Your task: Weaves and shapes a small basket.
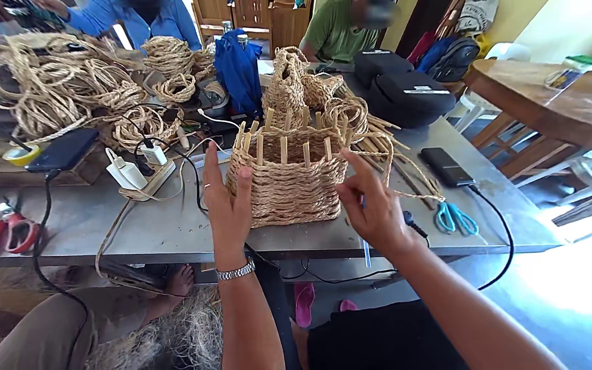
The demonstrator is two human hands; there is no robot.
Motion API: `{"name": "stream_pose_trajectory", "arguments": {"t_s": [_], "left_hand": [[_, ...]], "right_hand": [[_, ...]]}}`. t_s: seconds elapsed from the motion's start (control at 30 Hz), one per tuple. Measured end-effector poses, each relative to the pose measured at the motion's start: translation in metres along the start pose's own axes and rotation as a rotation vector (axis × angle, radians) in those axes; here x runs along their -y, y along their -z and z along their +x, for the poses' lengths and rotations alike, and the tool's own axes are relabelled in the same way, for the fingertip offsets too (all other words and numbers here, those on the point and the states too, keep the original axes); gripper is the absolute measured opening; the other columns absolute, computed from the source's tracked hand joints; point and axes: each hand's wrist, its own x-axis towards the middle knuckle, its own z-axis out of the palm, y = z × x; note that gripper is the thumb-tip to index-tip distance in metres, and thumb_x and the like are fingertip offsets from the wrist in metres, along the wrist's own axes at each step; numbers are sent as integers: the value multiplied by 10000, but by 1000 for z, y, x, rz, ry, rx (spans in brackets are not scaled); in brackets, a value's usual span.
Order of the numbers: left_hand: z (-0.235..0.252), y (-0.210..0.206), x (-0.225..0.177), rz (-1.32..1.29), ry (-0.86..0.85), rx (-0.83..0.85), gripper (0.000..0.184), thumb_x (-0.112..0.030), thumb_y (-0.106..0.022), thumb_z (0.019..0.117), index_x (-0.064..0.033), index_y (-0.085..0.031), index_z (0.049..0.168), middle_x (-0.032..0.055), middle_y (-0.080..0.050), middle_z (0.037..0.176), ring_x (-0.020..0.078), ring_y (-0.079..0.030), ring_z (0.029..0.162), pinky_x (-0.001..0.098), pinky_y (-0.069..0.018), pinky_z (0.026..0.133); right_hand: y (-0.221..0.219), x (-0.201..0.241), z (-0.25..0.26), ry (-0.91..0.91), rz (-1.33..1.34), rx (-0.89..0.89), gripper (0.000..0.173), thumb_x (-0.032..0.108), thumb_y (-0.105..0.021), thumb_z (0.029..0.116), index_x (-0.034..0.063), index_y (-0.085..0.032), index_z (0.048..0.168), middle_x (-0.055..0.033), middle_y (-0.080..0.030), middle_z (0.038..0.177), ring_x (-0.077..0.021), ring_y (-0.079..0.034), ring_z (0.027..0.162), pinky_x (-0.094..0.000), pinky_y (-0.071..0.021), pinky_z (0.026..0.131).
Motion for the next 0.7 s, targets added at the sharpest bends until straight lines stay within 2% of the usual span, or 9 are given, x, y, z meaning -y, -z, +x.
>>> {"name": "stream_pose_trajectory", "arguments": {"t_s": [0.07,0.1,0.2,0.27,0.37,0.43,0.5,0.63,0.7], "left_hand": [[-1,-6,2,36,56,28,831,-736,-291,996,-209,-259,1637,69,-335,1649,198,-394,1468,494,-354,1178],[-1,-7,1,32,72,28,826,-746,-261,994,-217,-284,1628,68,-368,1629,194,-416,1452,496,-364,1170],[-2,-8,-3,7,92,7,798,-739,-245,1000,-230,-346,1606,49,-446,1580,146,-464,1414,449,-384,1170],[-3,-11,-4,12,113,-11,793,-748,-243,994,-246,-372,1595,34,-471,1565,132,-472,1407,448,-375,1171],[-4,-9,-3,-45,116,-21,791,-739,-215,1000,-238,-399,1584,5,-456,1581,116,-450,1425,433,-357,1189],[-5,-7,-1,-117,104,-51,803,-731,-195,1005,-205,-416,1570,10,-483,1553,108,-477,1397,413,-387,1172],[-4,-1,-2,-234,66,-67,818,-725,-151,1007,-187,-396,1572,-4,-486,1547,100,-479,1393,398,-401,1172],[0,11,-4,-428,-173,-116,917,-770,-93,970,-125,-453,1514,19,-492,1544,166,-463,1420,412,-394,1178],[0,12,-5,-445,-275,-140,917,-766,-129,977,-94,-507,1475,64,-476,1560,227,-401,1474,440,-336,1216]], "right_hand": [[3,-4,-12,-115,24,-83,525,168,-553,1052,34,-394,1535,-93,-668,922,-166,-644,757,-343,-578,688],[4,-6,-15,-167,15,-89,534,180,-568,1043,18,-396,1522,-122,-661,1024,-197,-644,860,-361,-570,760],[4,-10,-18,-304,23,33,678,341,-623,1022,-3,-359,1544,-206,-576,1371,-303,-601,1204,-458,-534,976],[1,-8,-16,-356,78,126,790,441,-632,1003,-16,-325,1569,-232,-516,1477,-347,-546,1321,-513,-478,1074],[-6,2,-8,-403,157,150,815,461,-665,976,0,-352,1570,-215,-553,1452,-305,-581,1294,-467,-510,1045],[-7,9,-6,-420,223,93,778,386,-730,945,14,-400,1543,-191,-583,1418,-266,-622,1236,-433,-548,1002],[-8,12,-8,-368,307,19,747,295,-753,937,34,-405,1543,-158,-562,1447,-211,-614,1254,-384,-555,1012],[-12,12,-13,-258,501,-103,697,110,-785,895,-10,-397,1462,-145,-514,1484,-201,-582,1316,-396,-558,1059],[-15,10,-15,-260,526,-146,696,93,-797,876,-7,-392,1433,-144,-530,1445,-198,-589,1297,-398,-566,1040]]}}
